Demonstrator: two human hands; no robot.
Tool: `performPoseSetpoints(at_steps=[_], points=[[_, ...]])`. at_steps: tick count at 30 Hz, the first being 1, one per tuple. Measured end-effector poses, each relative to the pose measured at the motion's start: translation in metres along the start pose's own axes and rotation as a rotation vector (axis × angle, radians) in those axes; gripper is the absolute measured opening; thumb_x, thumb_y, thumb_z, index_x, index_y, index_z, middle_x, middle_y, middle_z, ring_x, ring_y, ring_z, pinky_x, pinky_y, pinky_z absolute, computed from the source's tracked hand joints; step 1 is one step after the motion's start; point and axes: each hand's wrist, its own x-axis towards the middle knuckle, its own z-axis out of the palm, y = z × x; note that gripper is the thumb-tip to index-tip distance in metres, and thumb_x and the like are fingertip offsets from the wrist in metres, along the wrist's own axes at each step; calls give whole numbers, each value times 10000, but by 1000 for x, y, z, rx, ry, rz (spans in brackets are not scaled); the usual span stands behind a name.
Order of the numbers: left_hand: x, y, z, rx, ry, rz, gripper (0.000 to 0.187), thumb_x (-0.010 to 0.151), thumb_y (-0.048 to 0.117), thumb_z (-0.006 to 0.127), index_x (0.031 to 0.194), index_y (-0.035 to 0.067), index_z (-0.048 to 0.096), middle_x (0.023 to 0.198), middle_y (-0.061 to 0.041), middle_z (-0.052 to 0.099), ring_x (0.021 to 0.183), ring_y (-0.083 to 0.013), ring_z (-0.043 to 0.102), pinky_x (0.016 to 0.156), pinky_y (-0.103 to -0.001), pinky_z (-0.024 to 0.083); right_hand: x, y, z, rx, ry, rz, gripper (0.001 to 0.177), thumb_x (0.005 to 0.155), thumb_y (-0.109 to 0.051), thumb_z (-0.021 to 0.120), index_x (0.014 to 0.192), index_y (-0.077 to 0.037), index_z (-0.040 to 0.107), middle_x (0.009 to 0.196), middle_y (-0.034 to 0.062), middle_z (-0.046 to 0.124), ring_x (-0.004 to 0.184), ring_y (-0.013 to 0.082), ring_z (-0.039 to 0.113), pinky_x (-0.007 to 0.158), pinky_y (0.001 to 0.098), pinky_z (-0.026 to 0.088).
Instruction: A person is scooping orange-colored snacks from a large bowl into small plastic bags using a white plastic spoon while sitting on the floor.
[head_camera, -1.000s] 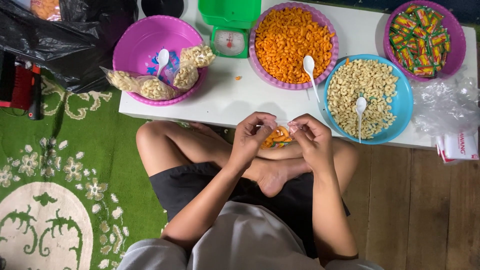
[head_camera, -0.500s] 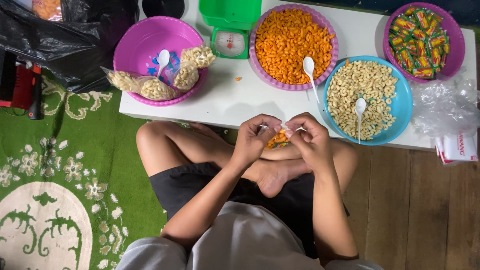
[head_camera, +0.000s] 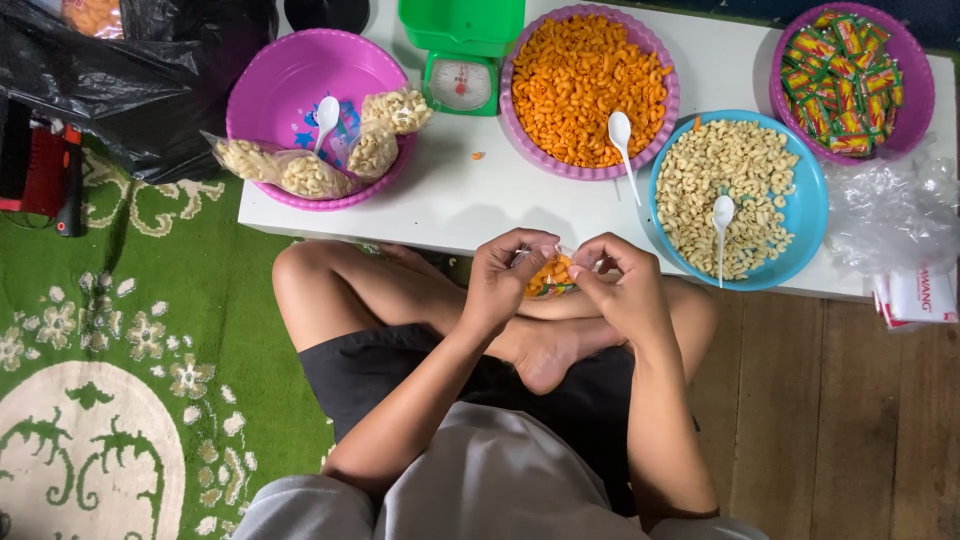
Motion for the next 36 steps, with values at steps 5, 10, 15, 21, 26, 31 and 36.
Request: performPoseSetpoints(at_steps=[5,10,15,21,26,31,36], points=[[-2,0,0,7,9,9,119,944,10,703,1021,53,782,837,-64,721,837,-78,583,782,-258,512,1,-5,-2,-83,-28,-52,176,750,16,755,868,-115,748,709,35,708,728,167,669,723,292,527],[-3,2,0,13,15,14,117,947,25,709,1033,61,781,840,-66,727,849,-75,585,786,-259,516,1,-19,0,-114,-22,-78,185,746,-14,763,899,-116,745,712,30,701,734,167,675,701,294,517],[-7,5,2,24,26,1,101,936,10,712,999,53,778,816,-58,719,840,-74,584,802,-262,519,1,-18,7,-294,37,-191,83,830,-107,798,836,-110,715,696,38,688,722,233,684,678,328,539],[-3,9,0,40,24,21,82,936,19,723,992,42,779,810,-70,718,826,-100,587,782,-268,507,7,-27,11,-250,78,-263,57,825,-43,766,829,-85,727,752,68,679,755,275,671,712,366,543],[0,14,-1,22,31,38,107,927,-11,704,995,25,778,808,-76,727,822,-104,595,811,-287,511,11,-20,8,-187,50,-225,104,833,-38,765,878,-130,783,781,48,685,718,221,633,640,325,495],[10,18,-2,22,23,51,104,930,-4,704,993,22,782,807,-88,732,834,-104,591,823,-295,510,17,-35,4,-95,33,-180,181,827,15,730,919,-126,794,762,42,693,672,168,612,605,297,477],[21,21,-3,48,-28,46,131,928,-8,698,1021,35,778,851,-97,746,875,-119,597,846,-320,513,25,-28,-2,-34,21,-123,103,814,-54,779,902,-103,756,738,32,678,656,152,609,587,271,467]])
